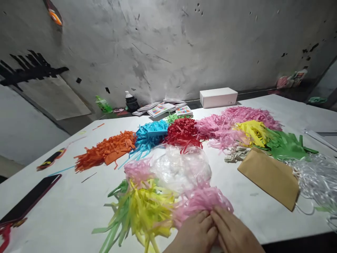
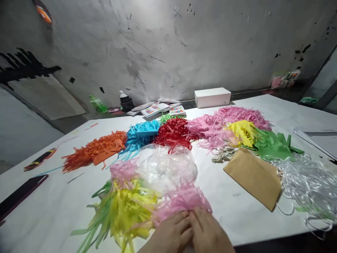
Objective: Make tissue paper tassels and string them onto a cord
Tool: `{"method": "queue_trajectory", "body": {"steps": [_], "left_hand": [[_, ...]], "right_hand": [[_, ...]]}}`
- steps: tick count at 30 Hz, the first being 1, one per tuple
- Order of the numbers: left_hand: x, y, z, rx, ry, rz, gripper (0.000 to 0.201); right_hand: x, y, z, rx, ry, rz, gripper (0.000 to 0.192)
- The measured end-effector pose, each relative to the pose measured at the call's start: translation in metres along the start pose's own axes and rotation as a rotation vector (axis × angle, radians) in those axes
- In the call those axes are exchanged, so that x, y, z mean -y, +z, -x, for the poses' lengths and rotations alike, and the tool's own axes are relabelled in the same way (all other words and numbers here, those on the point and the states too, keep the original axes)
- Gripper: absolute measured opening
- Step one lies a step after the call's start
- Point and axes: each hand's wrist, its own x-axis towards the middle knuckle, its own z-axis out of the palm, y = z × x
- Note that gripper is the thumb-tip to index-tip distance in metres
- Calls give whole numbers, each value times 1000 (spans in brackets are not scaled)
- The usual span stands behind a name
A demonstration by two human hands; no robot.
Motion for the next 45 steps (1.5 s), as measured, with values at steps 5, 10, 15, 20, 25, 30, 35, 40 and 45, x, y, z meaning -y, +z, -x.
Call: {"method": "queue_trajectory", "body": {"steps": [5,10,15,20,25,30,35,40,45], "left_hand": [[-17,-27,-4,135,18,36,31],[-28,-46,-7,191,14,103,33],[-29,-52,-6,208,50,152,24],[-18,-56,1,210,62,154,32],[-13,-48,4,181,54,152,29],[-13,-42,1,140,12,222,30],[-6,-40,2,34,-58,365,37],[-2,-39,0,-63,-85,448,34],[-4,-42,-2,-50,-117,419,34]], "right_hand": [[-27,-23,45,25,402,300,32],[0,-45,39,-112,380,130,27],[40,-14,11,54,241,-124,48],[9,14,18,98,489,118,34],[-52,-21,42,47,661,313,32],[-27,-59,22,-140,370,156,42],[3,-43,5,96,105,-146,34],[7,-18,18,-59,267,-108,29],[6,-10,12,-139,408,-24,25]]}}
